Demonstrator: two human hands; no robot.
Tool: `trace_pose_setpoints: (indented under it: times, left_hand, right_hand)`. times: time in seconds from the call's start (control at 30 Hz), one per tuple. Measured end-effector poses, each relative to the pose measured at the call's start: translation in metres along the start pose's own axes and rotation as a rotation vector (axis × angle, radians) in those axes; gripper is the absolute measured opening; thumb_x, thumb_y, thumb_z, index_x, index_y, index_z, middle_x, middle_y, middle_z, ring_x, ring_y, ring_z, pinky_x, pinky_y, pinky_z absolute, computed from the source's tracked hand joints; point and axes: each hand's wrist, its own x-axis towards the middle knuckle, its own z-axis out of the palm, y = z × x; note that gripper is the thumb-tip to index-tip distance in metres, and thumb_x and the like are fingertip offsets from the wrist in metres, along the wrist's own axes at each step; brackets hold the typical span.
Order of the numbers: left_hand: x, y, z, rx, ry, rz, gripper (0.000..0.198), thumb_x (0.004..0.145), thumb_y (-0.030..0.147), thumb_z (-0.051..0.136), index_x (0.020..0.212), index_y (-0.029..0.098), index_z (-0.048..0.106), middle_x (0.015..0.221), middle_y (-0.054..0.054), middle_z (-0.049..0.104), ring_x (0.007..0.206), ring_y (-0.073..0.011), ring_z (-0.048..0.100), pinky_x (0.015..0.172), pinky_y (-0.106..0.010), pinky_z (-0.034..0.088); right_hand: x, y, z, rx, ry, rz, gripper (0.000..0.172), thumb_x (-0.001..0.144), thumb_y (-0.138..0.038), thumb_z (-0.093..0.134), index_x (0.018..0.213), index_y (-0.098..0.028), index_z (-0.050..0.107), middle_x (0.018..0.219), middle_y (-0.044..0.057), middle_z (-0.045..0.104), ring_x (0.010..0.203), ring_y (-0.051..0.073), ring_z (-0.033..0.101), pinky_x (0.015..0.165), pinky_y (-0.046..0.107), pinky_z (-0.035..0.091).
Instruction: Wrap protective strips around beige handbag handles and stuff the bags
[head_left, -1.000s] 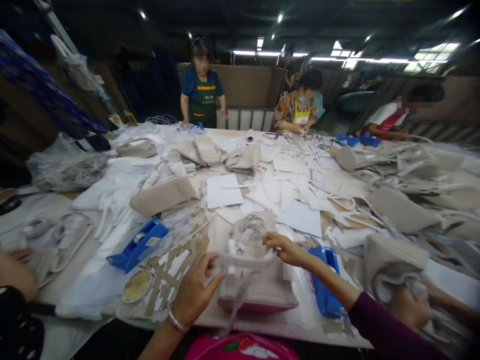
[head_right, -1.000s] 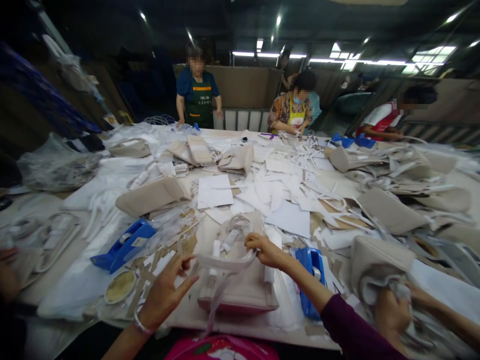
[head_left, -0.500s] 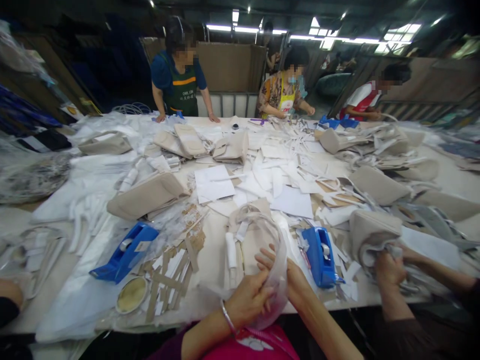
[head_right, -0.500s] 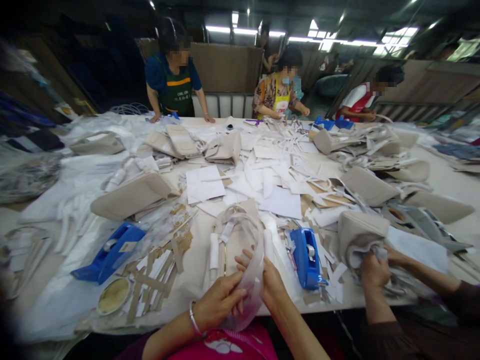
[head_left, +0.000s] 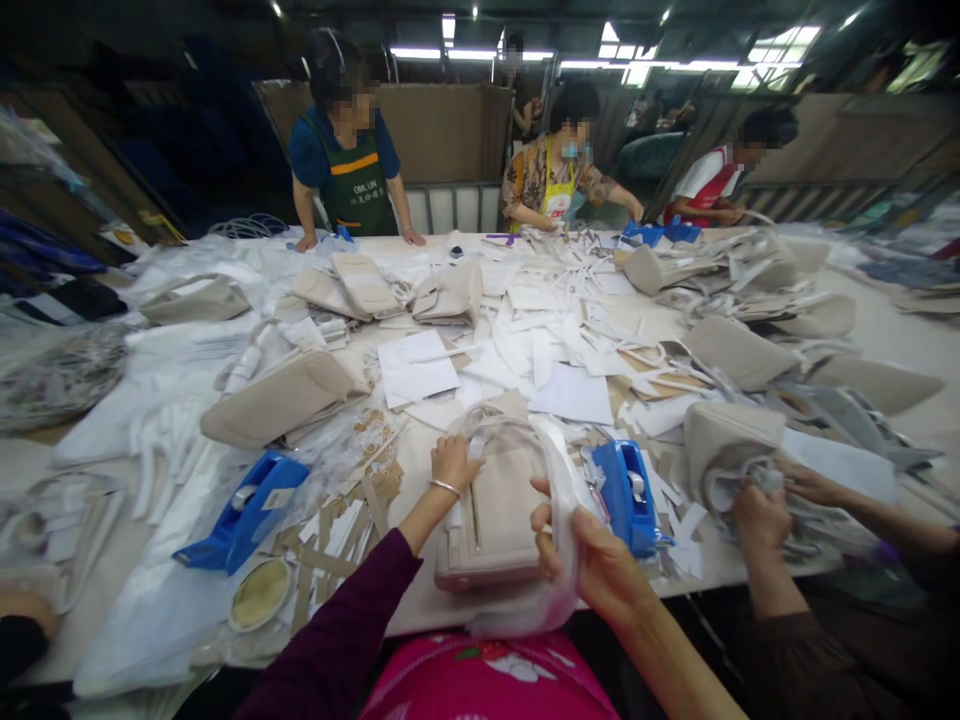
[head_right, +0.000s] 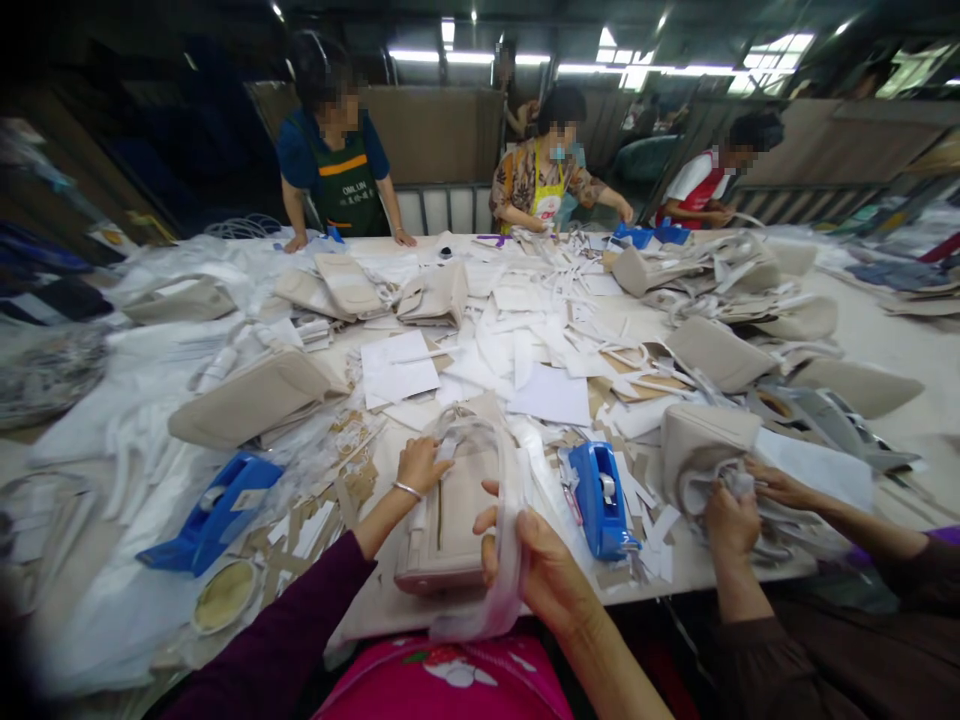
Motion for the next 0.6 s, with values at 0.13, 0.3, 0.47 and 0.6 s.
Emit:
trace_pose_setpoints:
  times: [0.13, 0.3, 0.47, 0.6]
  left_hand:
    - [0.012, 0.027, 0.015, 0.048, 0.013, -0.117, 0.025, 0.074, 0.033, 0.065, 0.09, 0.015, 0.061, 0.106, -0.017, 0.063, 0.109, -0.0351, 0.051, 0.087, -0.044, 0.04]
    - [0.012, 0.032, 0.027, -0.223, 0.018, -0.165, 0.009, 0.075, 0.017, 0.059, 0.084, 0.018, 0.06, 0.08, -0.007, 0.066, 0.081, -0.0223, 0.062, 0.072, -0.032, 0.044]
    - [0.014, 0.018, 0.02, -0.267, 0.061, -0.155, 0.005, 0.076, 0.017, 0.058, 0.081, 0.016, 0.061, 0.08, -0.004, 0.067, 0.079, -0.0158, 0.061, 0.074, -0.027, 0.045]
    - [0.029, 0.01, 0.0, -0.262, 0.135, -0.163, 0.022, 0.082, 0.01, 0.046, 0.097, 0.013, 0.062, 0.102, -0.009, 0.066, 0.095, -0.0147, 0.059, 0.086, -0.026, 0.043]
  right_hand:
    - [0.018, -0.033, 0.004, -0.015, -0.023, -0.061, 0.044, 0.088, -0.036, 0.055, 0.129, -0.024, 0.046, 0.096, 0.005, 0.062, 0.05, 0.008, 0.049, 0.037, 0.019, 0.036]
    - [0.028, -0.054, 0.002, -0.023, -0.064, 0.015, 0.035, 0.089, -0.037, 0.055, 0.119, -0.019, 0.052, 0.084, 0.003, 0.063, 0.039, 0.004, 0.041, 0.032, 0.017, 0.029]
    - [0.019, -0.053, -0.023, -0.059, -0.144, 0.13, 0.035, 0.091, -0.037, 0.051, 0.119, -0.017, 0.052, 0.087, 0.005, 0.067, 0.032, 0.003, 0.043, 0.03, 0.016, 0.025]
    - [0.007, -0.043, -0.05, -0.131, -0.198, 0.298, 0.045, 0.088, -0.039, 0.052, 0.125, -0.012, 0.05, 0.074, 0.006, 0.068, 0.03, 0.007, 0.049, 0.028, 0.016, 0.024]
